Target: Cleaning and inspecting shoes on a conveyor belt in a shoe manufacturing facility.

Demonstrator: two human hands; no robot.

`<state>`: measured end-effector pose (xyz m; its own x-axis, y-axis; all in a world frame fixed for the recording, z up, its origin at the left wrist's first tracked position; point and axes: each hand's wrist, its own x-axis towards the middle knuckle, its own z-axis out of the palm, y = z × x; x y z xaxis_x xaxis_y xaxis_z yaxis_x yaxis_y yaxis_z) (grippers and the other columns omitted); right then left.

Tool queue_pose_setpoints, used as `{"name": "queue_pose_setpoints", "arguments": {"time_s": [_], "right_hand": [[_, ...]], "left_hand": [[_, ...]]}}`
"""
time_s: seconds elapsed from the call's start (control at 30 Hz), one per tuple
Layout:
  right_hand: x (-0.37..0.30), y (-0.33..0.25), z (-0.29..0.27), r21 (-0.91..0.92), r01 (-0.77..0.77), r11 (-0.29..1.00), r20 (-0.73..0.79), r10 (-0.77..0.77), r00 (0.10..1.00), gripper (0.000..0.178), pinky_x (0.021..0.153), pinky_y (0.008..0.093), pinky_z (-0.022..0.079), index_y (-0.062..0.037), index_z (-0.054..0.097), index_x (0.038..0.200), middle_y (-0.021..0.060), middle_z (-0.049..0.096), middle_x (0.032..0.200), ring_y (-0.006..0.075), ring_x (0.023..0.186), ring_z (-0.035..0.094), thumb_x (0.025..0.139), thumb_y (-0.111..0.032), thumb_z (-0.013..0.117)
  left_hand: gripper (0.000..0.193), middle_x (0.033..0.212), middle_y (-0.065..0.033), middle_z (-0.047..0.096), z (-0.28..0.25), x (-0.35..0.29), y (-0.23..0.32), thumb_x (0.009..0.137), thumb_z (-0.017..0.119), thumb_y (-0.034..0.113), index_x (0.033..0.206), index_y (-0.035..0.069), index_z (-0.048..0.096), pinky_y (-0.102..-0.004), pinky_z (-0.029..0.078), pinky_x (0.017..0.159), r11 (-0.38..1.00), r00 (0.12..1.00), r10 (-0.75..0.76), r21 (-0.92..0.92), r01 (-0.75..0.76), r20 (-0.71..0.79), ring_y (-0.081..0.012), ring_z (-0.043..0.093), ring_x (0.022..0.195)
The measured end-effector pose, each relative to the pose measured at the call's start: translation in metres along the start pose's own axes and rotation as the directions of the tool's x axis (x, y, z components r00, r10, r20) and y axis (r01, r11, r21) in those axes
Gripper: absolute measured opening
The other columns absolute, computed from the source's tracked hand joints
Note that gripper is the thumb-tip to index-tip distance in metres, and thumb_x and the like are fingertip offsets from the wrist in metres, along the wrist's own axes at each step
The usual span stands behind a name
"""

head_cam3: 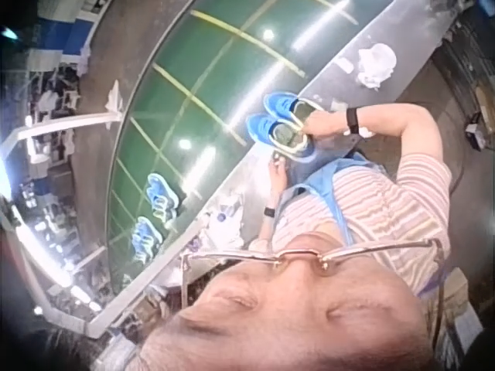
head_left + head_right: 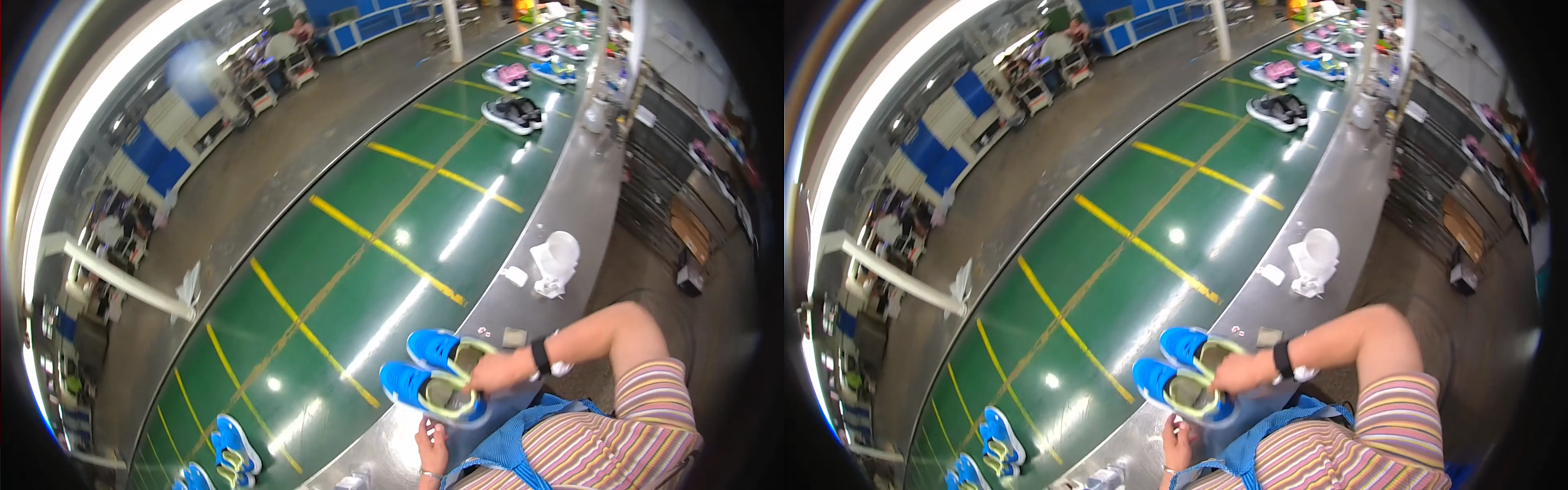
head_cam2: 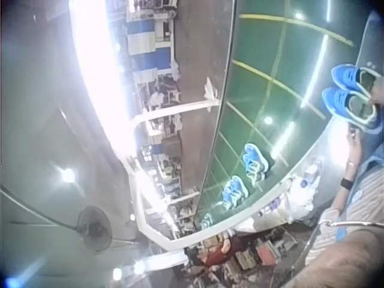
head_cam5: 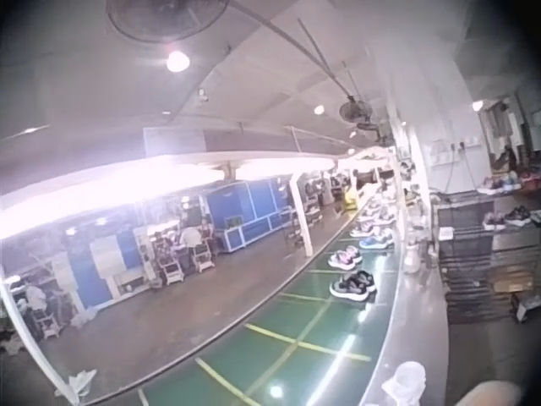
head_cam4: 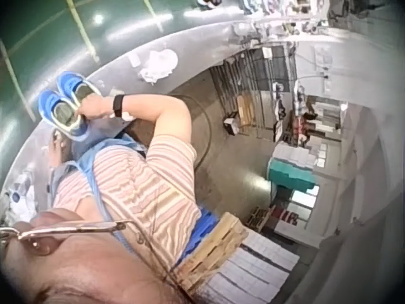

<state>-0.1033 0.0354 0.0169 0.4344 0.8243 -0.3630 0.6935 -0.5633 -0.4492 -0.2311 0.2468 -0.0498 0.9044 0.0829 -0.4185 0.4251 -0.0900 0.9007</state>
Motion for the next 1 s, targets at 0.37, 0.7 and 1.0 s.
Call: {"name": "queue_pose_setpoints", "arguments": {"time_s": [0.37,0.7,1.0], "right_hand": [[0.109,0.298,-0.181,-0.049,-0.322,0.945,-0.517,0.252,0.818,0.041,0.065,0.0400,0.047,-0.0080,0.062,0.093,0.0152,0.061,0.071,0.0307,0.070,0.060,0.052,-0.008,0.069],[0.213,0.465,-0.128,-0.092,-0.551,0.829,-0.698,0.341,0.630,0.080,0.092,0.0393,0.035,-0.0093,0.033,0.129,0.0205,0.041,0.118,0.0363,0.109,0.042,0.058,0.006,0.066],[0.143,0.181,-0.092,0.209,-0.276,0.938,-0.465,0.344,0.816,0.032,0.097,0.0342,0.026,0.0029,0.049,0.104,0.0176,0.046,0.108,0.0323,0.112,0.039,0.073,0.001,0.054]], "left_hand": [[0.037,0.104,-0.0143,0.047,-0.039,-0.013,0.119,0.082,0.055,0.014,0.117,0.005,0.046,-0.0328,0.044,0.082,0.921,0.974,0.135,0.385,-0.055,-0.183,-0.0244,0.051,0.095],[0.044,0.108,-0.0168,0.047,-0.322,0.005,0.105,0.070,0.065,0.019,0.112,0.016,0.052,-0.0372,0.040,0.087,0.391,0.743,0.032,0.692,0.607,-0.669,-0.0321,0.046,0.101],[0.066,0.138,-0.0124,0.020,-0.475,0.061,-0.007,0.065,0.071,0.036,0.124,0.036,0.041,-0.0549,0.017,0.102,0.081,0.323,-0.444,0.322,0.943,-0.836,-0.0318,0.015,0.129]]}}
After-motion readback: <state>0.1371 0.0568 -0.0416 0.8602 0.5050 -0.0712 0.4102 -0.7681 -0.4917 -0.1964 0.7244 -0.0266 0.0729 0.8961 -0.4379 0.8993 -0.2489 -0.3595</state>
